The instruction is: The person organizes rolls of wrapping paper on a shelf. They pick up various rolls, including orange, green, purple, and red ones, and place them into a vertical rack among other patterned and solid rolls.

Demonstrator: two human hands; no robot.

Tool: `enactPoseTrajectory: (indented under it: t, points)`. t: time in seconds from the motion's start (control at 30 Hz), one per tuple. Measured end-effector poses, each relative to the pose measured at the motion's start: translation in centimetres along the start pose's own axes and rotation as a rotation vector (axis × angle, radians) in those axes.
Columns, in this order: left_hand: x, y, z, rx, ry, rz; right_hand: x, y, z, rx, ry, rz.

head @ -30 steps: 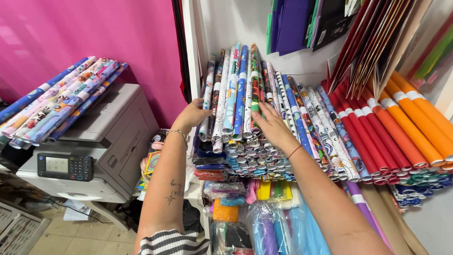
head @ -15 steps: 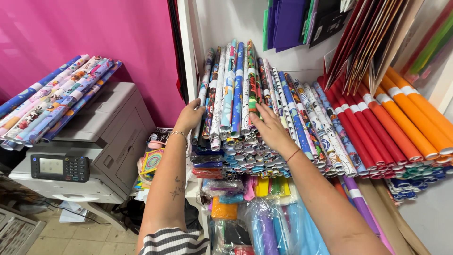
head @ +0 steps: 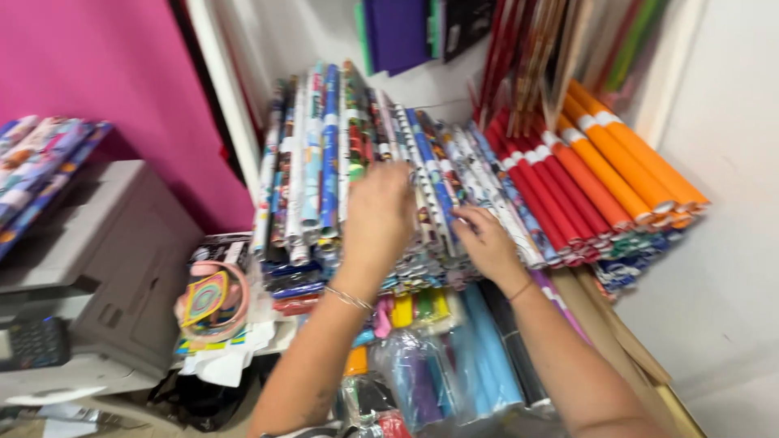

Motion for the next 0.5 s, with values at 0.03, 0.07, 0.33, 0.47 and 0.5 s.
enactPoseTrajectory:
  t: [0.03,0.07,0.33,0.47,0.5]
  points:
    - [-2.5,1.2,0.7,0.006,0.005,0.015,-3.1,-1.5,1.2,-0.007,0.012,0.01]
    - [-4.5,3.9,1.7,0.196,-0.058,0.159,-6.8,-3.2,2.8,-0.033,0.11,0.134]
    - [-13.4,30.9,17.3,0.879,-0.249,0.431,-21.2,-12.3,14.5,0.083,0.411,0.641]
    - [-14.4,31.9,17.0,0.733,-0.256,0.29,-20.8,-12.3,15.2,-0.052,0.31,0.608]
    - [-14.8,29.8,15.4,0.579,-0.179,0.115,-19.7,-12.2,15.0,-0.114,0.237,0.603]
Point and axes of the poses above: each hand's wrist, its own z-axis away from the middle knuckle, its own y-axis out of the palm, x = y × z, the point moved 9 cm from there along -z, towards the middle knuckle, and after that the axes turned 5 degrees about -y, right-handed, at the moved point
